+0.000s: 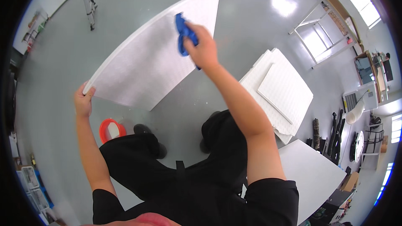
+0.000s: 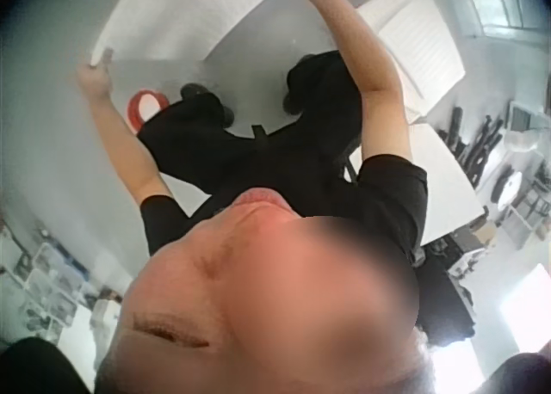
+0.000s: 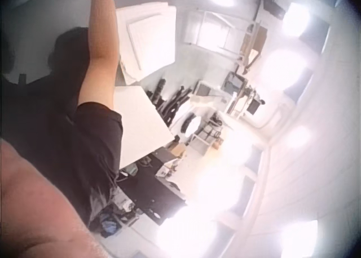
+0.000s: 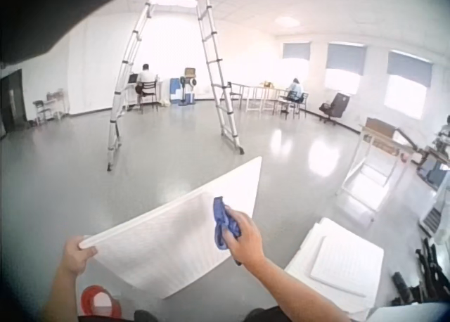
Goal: Wiping down white foam acoustic panels with a blue cloth in an industrial workspace.
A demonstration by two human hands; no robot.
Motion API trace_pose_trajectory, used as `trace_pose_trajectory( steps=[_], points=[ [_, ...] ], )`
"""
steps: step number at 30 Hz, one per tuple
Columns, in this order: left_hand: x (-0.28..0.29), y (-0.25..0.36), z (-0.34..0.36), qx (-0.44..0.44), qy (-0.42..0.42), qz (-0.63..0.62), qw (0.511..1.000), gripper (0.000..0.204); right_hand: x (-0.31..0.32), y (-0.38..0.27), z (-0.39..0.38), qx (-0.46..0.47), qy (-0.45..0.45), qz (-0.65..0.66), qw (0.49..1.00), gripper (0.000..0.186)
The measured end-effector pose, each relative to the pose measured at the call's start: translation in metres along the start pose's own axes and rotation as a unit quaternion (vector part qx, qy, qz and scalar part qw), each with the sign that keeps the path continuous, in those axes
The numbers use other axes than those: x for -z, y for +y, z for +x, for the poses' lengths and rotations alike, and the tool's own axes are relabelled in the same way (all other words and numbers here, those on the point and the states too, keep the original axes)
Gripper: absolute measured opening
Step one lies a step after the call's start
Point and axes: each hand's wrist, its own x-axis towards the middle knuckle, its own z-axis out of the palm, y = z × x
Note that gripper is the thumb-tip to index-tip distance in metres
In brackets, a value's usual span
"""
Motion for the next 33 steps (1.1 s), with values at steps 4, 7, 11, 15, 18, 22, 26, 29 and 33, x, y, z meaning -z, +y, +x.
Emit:
trace_pose_trajectory(
  steps=[4,7,11,15,18,22,26,29,33],
  points=[
    [-0.008,0.008,0.002,-0.029,-0.029,-0.016,0.999,0.034,-0.011,-0.021,-0.015,0.107,-0.059,-0.007,0.993,0.043],
    [-0.006,0.011,0.005,-0.033,-0.064,0.021,0.997,0.034,-0.004,-0.027,-0.024,0.154,-0.102,-0.059,0.981,0.043],
    [-0.015,0.016,0.011,-0.007,-0.056,-0.001,0.998,0.033,0.007,-0.015,-0.018,0.175,-0.105,-0.083,0.975,0.043],
    [-0.021,0.021,0.019,0.000,-0.075,0.024,0.997,0.032,0.006,-0.014,-0.013,0.213,-0.054,-0.101,0.970,0.045],
    [-0.014,0.029,0.018,0.012,-0.089,0.026,0.996,0.030,-0.007,-0.019,-0.014,0.270,-0.024,-0.078,0.959,0.044],
    [-0.027,0.063,0.019,0.022,-0.101,0.142,0.984,0.027,-0.024,-0.020,-0.014,0.285,0.024,-0.079,0.955,0.044],
    [-0.043,0.087,0.022,-0.037,-0.123,0.302,0.945,0.025,-0.034,-0.012,-0.013,0.320,0.045,-0.098,0.941,0.040],
    [-0.089,0.109,0.021,-0.121,-0.061,0.336,0.932,0.026,-0.034,-0.011,-0.007,0.323,0.035,-0.119,0.938,0.034],
    [-0.139,0.099,0.040,-0.188,0.031,0.388,0.902,0.035,-0.026,-0.005,0.008,0.330,0.006,-0.135,0.934,0.030]
  ],
)
